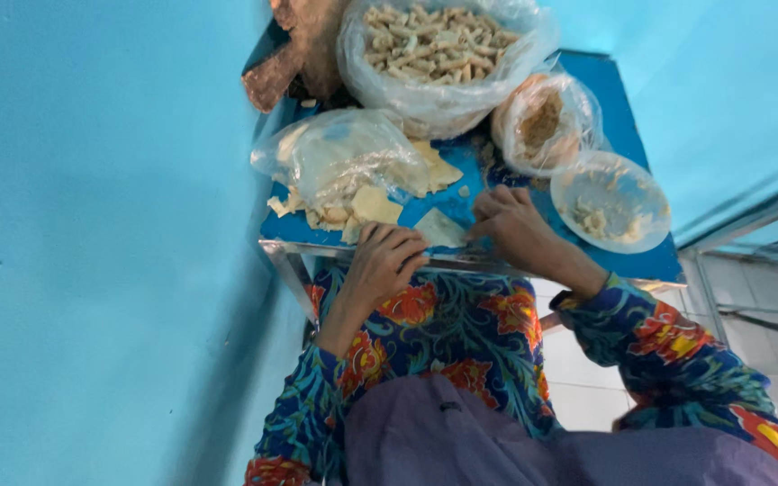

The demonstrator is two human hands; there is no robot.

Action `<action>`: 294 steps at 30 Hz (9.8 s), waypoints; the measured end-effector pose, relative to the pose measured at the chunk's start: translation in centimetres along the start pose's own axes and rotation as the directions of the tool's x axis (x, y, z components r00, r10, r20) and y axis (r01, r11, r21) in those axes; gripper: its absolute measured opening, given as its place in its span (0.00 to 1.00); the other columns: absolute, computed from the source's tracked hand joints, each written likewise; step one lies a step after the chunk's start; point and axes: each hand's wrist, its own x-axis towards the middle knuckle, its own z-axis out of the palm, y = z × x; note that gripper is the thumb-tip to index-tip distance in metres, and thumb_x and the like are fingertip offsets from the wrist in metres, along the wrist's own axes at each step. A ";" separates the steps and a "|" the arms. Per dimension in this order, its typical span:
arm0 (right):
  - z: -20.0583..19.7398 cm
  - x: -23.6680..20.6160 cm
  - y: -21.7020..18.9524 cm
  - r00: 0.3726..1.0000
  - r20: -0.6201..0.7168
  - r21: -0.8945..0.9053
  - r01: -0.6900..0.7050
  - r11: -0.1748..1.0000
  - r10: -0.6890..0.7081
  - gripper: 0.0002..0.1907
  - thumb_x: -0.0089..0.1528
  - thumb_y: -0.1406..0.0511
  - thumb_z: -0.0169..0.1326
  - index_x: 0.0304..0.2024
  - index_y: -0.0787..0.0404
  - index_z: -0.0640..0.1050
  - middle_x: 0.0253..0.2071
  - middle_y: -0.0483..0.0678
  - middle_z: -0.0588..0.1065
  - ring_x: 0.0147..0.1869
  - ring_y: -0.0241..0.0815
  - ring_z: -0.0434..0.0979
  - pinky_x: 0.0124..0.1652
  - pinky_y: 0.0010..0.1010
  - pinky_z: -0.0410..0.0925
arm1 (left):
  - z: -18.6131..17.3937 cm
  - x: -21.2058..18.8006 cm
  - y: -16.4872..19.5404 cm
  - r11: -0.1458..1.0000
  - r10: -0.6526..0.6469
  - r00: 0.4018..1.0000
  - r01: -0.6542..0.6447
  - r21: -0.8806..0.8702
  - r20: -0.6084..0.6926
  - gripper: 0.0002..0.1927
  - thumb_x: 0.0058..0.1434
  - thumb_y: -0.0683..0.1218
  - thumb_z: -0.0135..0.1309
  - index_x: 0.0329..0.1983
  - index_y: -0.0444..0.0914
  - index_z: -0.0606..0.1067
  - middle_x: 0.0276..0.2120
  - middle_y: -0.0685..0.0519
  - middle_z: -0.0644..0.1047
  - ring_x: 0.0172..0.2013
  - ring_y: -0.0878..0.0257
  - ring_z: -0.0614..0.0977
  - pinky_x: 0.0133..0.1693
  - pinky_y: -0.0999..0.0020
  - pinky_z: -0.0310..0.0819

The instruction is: The person sits at a small blue table and shapes small pieces of dough by hand, rolling and pinching each piece into a stick shape. The finished dough sticks are placed into a large plastic-lined basket, while scraps and a plate of dough pieces sit nearby.

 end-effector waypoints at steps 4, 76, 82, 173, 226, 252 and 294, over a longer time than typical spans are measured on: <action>-2.7 1.2 6.4 0.968 -0.249 0.114 -0.003 0.993 0.032 0.19 0.46 0.79 0.52 0.33 0.55 0.83 0.45 0.51 0.78 0.55 0.54 0.75 0.55 0.44 0.66 | -0.1 0.2 0.1 0.999 -0.026 1.000 0.026 -0.020 -0.004 0.09 0.64 0.48 0.61 0.43 0.40 0.82 0.47 0.54 0.80 0.51 0.56 0.78 0.59 0.54 0.63; 0.9 0.7 -4.2 0.958 -0.254 -0.233 0.076 0.970 -0.136 0.29 0.49 0.62 0.64 0.54 0.52 0.79 0.54 0.52 0.73 0.62 0.55 0.68 0.58 0.51 0.57 | -0.2 -0.9 -0.4 0.996 -0.072 0.997 0.073 -0.043 0.008 0.10 0.60 0.49 0.65 0.38 0.39 0.81 0.38 0.52 0.76 0.45 0.53 0.76 0.53 0.54 0.70; 0.5 -0.1 -4.3 0.948 -0.298 -0.002 -0.116 0.993 0.110 0.17 0.56 0.75 0.54 0.47 0.56 0.76 0.54 0.52 0.74 0.62 0.56 0.71 0.57 0.48 0.62 | -0.7 -0.8 -0.4 0.996 -0.059 0.998 0.057 -0.069 -0.023 0.10 0.61 0.49 0.64 0.38 0.39 0.79 0.38 0.52 0.76 0.45 0.53 0.77 0.53 0.53 0.69; 3.3 1.9 -4.6 0.946 -0.238 0.268 -0.154 0.951 0.220 0.40 0.60 0.71 0.60 0.72 0.60 0.58 0.38 0.58 0.80 0.42 0.61 0.81 0.34 0.46 0.71 | 4.6 4.5 -2.4 0.980 -0.174 0.975 0.158 0.117 0.137 0.04 0.58 0.39 0.57 0.35 0.35 0.80 0.38 0.44 0.78 0.46 0.46 0.76 0.52 0.49 0.67; 1.5 4.9 -3.8 0.909 -0.260 0.241 -0.266 0.933 0.326 0.35 0.63 0.67 0.56 0.72 0.62 0.61 0.42 0.53 0.79 0.49 0.59 0.76 0.49 0.50 0.67 | -1.9 0.9 -0.5 0.923 -0.203 0.942 0.274 0.269 -0.266 0.15 0.67 0.40 0.53 0.57 0.36 0.74 0.49 0.45 0.75 0.53 0.44 0.75 0.56 0.48 0.69; 4.4 9.7 -10.7 0.921 -0.165 0.570 -0.204 0.796 0.354 0.23 0.63 0.71 0.54 0.59 0.65 0.63 0.43 0.59 0.80 0.50 0.64 0.79 0.41 0.49 0.71 | -3.9 1.2 -1.2 0.839 -0.543 0.807 0.520 -0.156 -0.231 0.18 0.67 0.41 0.56 0.59 0.34 0.71 0.42 0.41 0.81 0.45 0.45 0.82 0.46 0.52 0.75; 0.6 3.9 -2.0 0.985 -0.074 -0.416 0.112 0.902 -0.156 0.17 0.60 0.64 0.53 0.52 0.50 0.79 0.47 0.46 0.71 0.56 0.46 0.69 0.55 0.38 0.63 | -1.9 0.7 0.1 0.990 0.028 0.999 -0.022 -0.138 0.040 0.05 0.64 0.42 0.59 0.39 0.34 0.78 0.43 0.50 0.79 0.49 0.51 0.79 0.52 0.55 0.74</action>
